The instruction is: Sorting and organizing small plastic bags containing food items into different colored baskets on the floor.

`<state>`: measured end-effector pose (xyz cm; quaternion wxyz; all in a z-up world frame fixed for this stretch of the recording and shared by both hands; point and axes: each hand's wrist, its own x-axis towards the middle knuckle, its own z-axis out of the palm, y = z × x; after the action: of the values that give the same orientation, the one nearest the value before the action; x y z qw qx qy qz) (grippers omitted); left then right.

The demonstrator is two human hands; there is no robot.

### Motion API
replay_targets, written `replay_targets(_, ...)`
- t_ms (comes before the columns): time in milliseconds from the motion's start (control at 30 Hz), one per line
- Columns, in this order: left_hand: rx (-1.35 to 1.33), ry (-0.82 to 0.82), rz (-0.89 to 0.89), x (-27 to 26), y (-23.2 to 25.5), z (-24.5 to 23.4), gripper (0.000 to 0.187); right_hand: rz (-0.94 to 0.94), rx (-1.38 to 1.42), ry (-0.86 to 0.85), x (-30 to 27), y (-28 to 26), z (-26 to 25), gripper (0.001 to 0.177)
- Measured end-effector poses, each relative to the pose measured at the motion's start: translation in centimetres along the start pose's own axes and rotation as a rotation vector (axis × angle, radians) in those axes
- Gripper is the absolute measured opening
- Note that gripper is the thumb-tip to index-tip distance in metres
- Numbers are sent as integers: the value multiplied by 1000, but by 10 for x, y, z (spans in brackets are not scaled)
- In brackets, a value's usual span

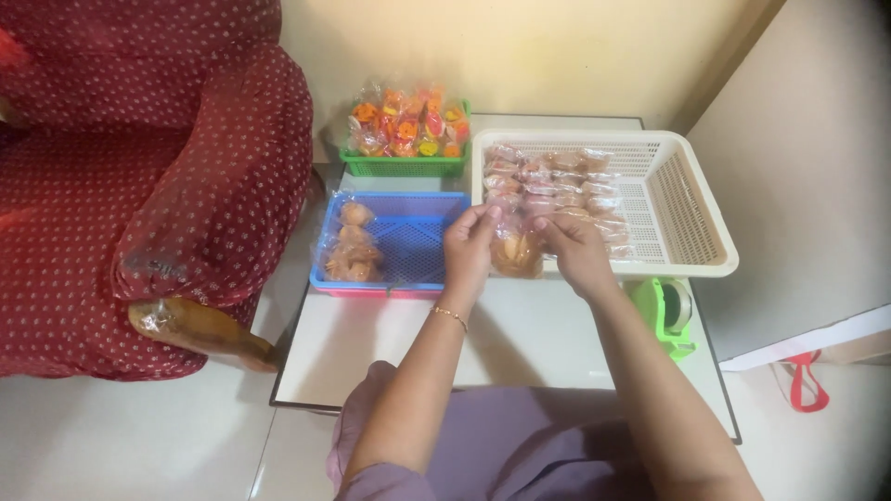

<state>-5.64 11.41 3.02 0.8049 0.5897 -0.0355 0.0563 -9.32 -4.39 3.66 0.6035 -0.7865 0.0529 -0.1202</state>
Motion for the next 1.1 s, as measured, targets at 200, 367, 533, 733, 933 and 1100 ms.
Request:
replay_targets(200, 220, 209, 473, -1, -18, 10, 7, -47, 66, 3, 10, 28, 7, 23)
replay_targets(367, 119, 230, 359, -4, -7, 12, 9, -66, 41, 28, 4, 14, 7, 21)
replay_targets(533, -61, 164, 66, 5, -24, 1, 15, -54, 56, 14, 2, 12, 6, 21)
replay_targets(733, -65, -162, -120, 5, -27, -11, 47, 7, 158, 60, 3, 3, -3, 23)
replay_targets(933, -104, -153, -217, 6, -44, -12, 17, 17, 273, 55, 7, 12, -11, 22)
replay_targets(1100, -118, -154, -220, 2, -44, -8, 20, 11, 210, -8, 1, -8, -18, 27)
